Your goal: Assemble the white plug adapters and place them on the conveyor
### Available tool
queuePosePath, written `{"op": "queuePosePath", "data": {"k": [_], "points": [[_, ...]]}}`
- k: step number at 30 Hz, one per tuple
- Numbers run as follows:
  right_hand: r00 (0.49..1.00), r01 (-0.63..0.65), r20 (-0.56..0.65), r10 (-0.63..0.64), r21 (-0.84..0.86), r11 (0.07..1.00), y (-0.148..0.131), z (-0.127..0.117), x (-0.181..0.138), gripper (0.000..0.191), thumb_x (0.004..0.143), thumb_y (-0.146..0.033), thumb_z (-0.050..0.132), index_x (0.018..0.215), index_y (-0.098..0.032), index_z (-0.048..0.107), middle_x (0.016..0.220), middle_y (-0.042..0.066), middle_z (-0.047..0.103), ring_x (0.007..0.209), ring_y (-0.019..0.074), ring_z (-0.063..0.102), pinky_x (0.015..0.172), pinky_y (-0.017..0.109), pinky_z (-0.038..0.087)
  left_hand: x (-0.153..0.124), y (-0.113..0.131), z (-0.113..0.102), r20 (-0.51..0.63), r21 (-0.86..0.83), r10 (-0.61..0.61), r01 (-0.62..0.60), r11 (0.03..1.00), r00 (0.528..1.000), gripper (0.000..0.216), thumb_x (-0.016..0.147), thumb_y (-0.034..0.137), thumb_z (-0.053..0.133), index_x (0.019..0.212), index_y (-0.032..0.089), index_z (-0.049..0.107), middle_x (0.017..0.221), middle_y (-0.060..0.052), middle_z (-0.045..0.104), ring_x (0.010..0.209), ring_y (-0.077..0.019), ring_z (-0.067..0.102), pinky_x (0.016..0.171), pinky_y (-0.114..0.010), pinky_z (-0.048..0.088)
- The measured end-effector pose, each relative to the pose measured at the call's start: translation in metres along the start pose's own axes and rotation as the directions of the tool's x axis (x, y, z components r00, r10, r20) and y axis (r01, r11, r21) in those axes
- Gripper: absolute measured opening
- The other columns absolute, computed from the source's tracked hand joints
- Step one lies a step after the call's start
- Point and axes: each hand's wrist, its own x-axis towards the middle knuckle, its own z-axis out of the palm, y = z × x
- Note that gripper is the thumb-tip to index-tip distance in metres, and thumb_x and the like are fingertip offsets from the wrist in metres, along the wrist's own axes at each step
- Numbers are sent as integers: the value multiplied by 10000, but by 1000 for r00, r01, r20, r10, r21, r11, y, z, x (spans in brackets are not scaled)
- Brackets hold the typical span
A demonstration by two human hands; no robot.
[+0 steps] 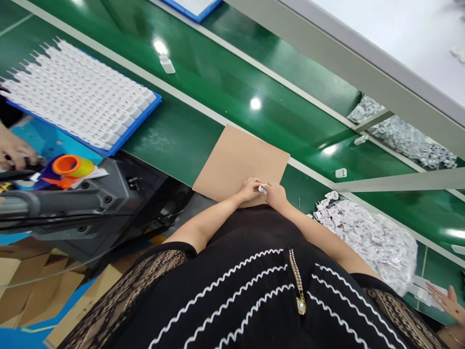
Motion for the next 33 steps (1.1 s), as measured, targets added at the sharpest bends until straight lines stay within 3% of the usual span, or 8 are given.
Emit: {"op": "queuePosePath", "data": {"k": [8, 15, 20, 24, 27, 30, 33], "points": [[996, -42, 80, 44, -25, 999, -10, -10, 10, 291, 877, -110, 626, 1145, -137, 735, 1061, 165, 703, 989, 296, 662, 818, 331, 480, -1, -2, 6, -9, 2, -5, 5, 1000, 1000, 240, 811, 302, 780, 1047, 342, 798, 1165, -17, 708, 1185, -263, 558, 1077, -454, 403], [995, -55, 84, 54, -2, 999, -10, -5, 9, 332, 886, -97, 611, 1199, -137, 715, 1111, 176, 699, 1059, 302, 660, 868, 325, 493, -4, -2, 7, -14, -8, -14, 14, 1000, 1000, 223, 821, 302, 772, 1040, 334, 796, 1168, -26, 710, 1185, -263, 557, 1067, -445, 400], [998, -58, 31, 55, 84, 995, -1, 3, 3, 302, 911, -116, 603, 1182, -170, 724, 1096, 133, 713, 1047, 270, 665, 891, 304, 496, -6, 2, 3, 2, 15, -16, 16, 1000, 1000, 252, 820, 312, 772, 1069, 344, 789, 1183, -29, 709, 1185, -271, 564, 1064, -458, 415], [985, -91, -120, 123, 245, 965, 24, 22, -24, 470, 1000, -243, 548, 1468, -198, 534, 1294, 118, 660, 1156, 236, 631, 982, 309, 496, 3, 4, -8, 46, 41, 8, -10, 999, 999, 210, 823, 344, 770, 1031, 322, 794, 1091, -39, 728, 1098, -264, 622, 1014, -440, 468], [881, -236, -287, 376, 422, 875, 63, 45, -61, 524, 1007, -292, 499, 1512, -154, 461, 1383, 166, 595, 1257, 262, 570, 1081, 389, 454, 29, 4, -25, 53, 61, 17, -20, 998, 998, 236, 807, 355, 774, 1035, 298, 785, 1040, -37, 736, 1003, -241, 666, 949, -393, 519], [659, -591, -250, 709, 411, 694, 112, 63, -101, 573, 933, -286, 555, 1465, -81, 497, 1439, 234, 520, 1369, 338, 449, 1140, 467, 378, 74, 4, -48, -1, 103, 8, -7, 995, 1000, 263, 823, 327, 737, 1080, 277, 762, 1094, -46, 737, 1034, -243, 672, 976, -391, 522], [474, -770, -189, 860, 386, 508, 153, 67, -130, 594, 863, -204, 552, 1423, -8, 518, 1374, 293, 516, 1303, 404, 468, 1100, 521, 374, 130, 10, -73, -58, 162, -7, 16, 987, 998, 268, 840, 297, 702, 1102, 267, 745, 1167, -55, 729, 1112, -264, 652, 1028, -414, 498]]}}
